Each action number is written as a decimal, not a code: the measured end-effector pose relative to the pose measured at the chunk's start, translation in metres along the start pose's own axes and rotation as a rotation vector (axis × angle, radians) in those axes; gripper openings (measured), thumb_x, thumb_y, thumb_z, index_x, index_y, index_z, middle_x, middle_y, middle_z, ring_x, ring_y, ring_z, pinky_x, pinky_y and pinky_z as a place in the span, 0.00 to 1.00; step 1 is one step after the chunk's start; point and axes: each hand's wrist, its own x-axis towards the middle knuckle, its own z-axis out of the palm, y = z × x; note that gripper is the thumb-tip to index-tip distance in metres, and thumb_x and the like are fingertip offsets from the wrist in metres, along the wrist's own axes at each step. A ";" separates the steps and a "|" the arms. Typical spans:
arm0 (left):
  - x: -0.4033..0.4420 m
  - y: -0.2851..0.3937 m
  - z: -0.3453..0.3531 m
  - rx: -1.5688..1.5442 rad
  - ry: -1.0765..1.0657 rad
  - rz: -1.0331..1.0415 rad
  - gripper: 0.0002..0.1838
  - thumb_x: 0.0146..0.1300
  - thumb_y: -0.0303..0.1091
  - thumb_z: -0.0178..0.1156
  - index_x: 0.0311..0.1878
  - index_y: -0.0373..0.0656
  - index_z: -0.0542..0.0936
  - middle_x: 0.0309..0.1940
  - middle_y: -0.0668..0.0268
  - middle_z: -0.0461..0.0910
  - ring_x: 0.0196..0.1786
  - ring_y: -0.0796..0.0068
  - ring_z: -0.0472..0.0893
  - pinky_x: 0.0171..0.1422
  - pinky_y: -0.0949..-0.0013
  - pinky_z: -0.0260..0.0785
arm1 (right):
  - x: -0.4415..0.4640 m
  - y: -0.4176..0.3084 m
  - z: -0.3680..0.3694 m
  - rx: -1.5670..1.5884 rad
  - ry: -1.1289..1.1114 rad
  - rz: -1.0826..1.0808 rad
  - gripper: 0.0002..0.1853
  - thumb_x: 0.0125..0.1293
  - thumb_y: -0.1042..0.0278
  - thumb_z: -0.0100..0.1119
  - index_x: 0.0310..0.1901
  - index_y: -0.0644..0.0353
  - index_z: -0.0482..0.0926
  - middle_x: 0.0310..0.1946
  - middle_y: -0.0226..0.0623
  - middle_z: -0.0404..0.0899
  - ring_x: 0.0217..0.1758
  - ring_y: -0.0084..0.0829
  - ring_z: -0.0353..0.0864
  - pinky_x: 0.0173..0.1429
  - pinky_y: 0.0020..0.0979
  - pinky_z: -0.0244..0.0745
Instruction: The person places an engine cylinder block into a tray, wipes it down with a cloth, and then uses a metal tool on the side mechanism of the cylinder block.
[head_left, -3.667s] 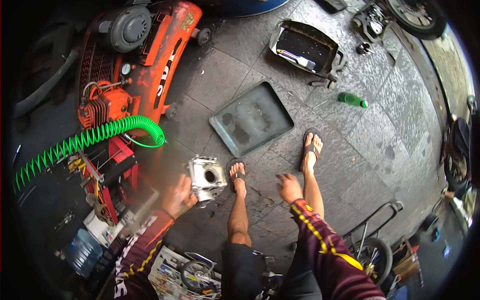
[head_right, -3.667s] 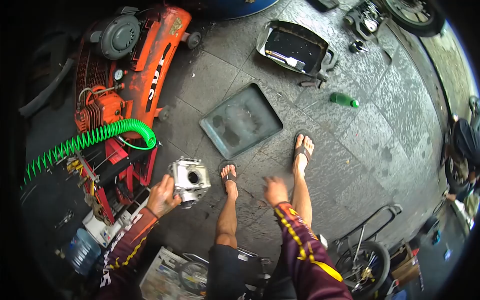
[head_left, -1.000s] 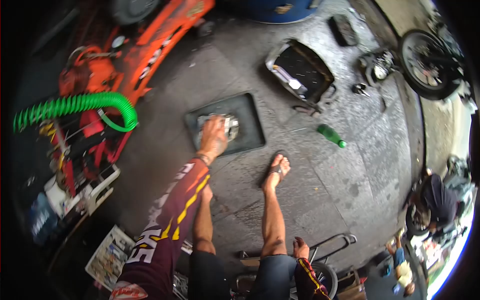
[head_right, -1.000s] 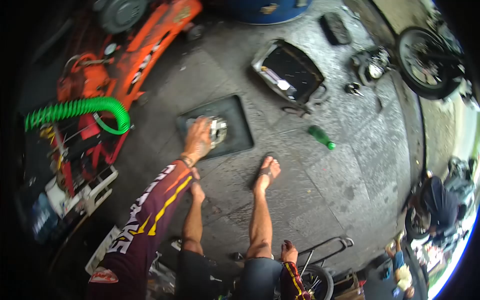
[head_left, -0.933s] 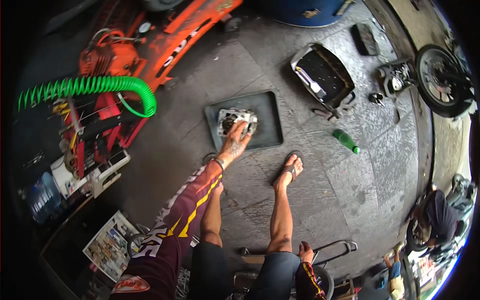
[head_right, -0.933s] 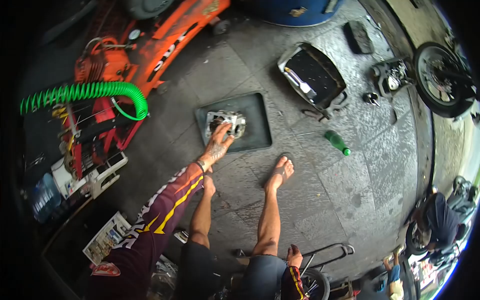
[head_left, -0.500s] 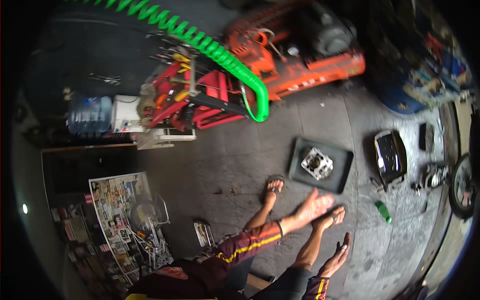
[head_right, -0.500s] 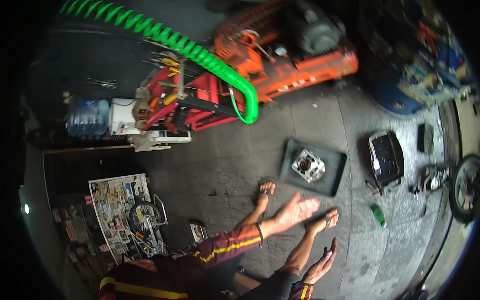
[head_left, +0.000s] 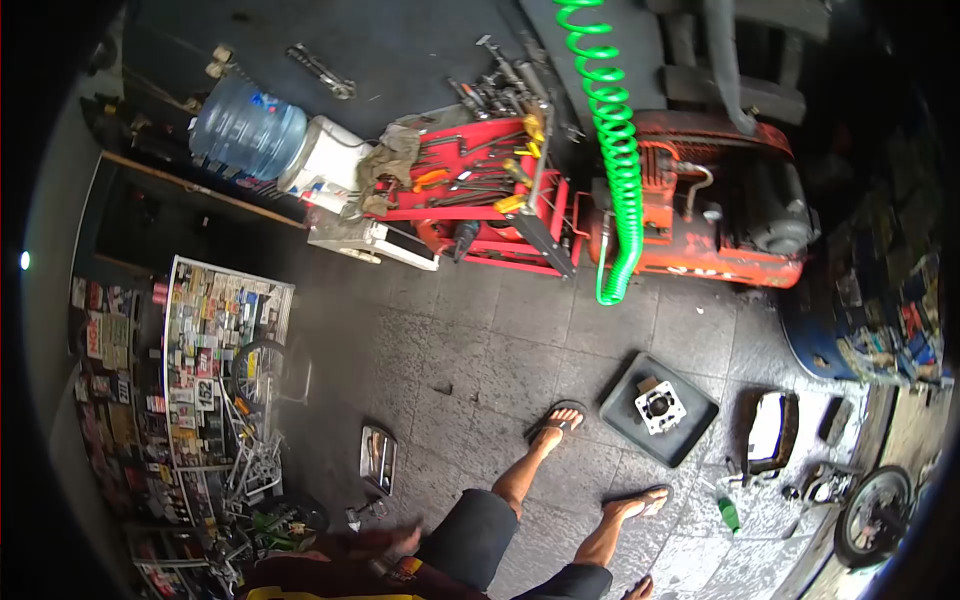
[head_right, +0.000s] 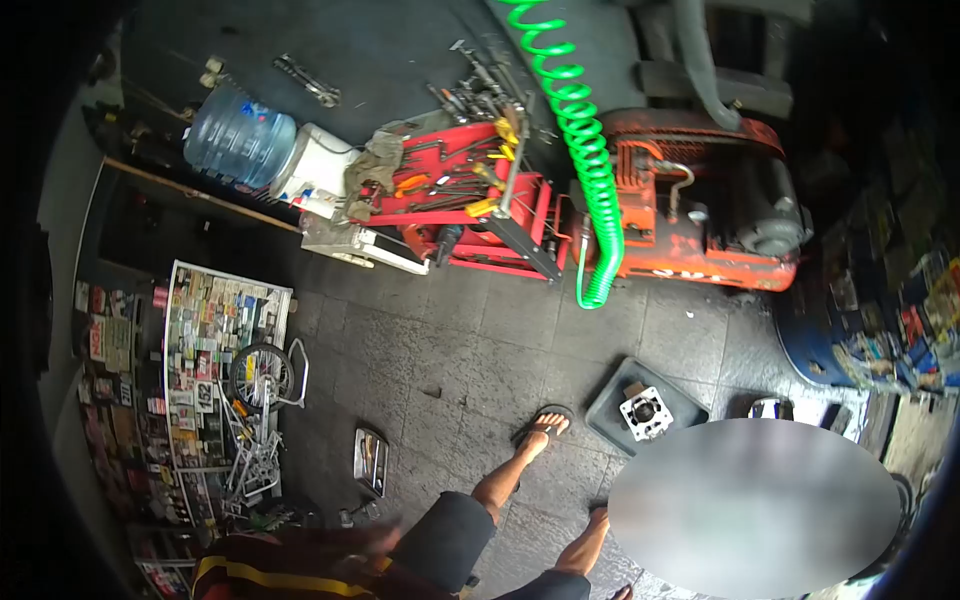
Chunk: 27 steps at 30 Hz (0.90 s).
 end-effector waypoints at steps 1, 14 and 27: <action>-0.021 -0.017 -0.004 -0.111 -0.026 -0.075 0.35 0.74 0.59 0.46 0.69 0.38 0.73 0.63 0.58 0.78 0.64 0.68 0.77 0.70 0.63 0.68 | 0.003 0.007 0.005 0.028 -0.048 0.012 0.31 0.77 0.42 0.43 0.67 0.59 0.73 0.55 0.39 0.84 0.51 0.32 0.85 0.54 0.32 0.80; -0.122 0.124 -0.030 -1.062 -0.823 0.174 0.45 0.72 0.72 0.37 0.72 0.38 0.68 0.65 0.55 0.76 0.67 0.63 0.76 0.73 0.58 0.65 | 0.053 -0.134 0.089 -0.025 -0.339 -0.226 0.29 0.78 0.46 0.45 0.71 0.56 0.68 0.50 0.39 0.84 0.41 0.26 0.83 0.43 0.30 0.80; 0.135 0.627 -0.335 0.065 0.825 0.550 0.55 0.53 0.82 0.54 0.63 0.33 0.74 0.59 0.41 0.76 0.64 0.44 0.75 0.66 0.52 0.70 | 0.012 -0.202 0.117 -0.081 -0.276 -0.222 0.26 0.75 0.52 0.51 0.67 0.60 0.72 0.49 0.39 0.83 0.42 0.28 0.84 0.38 0.30 0.81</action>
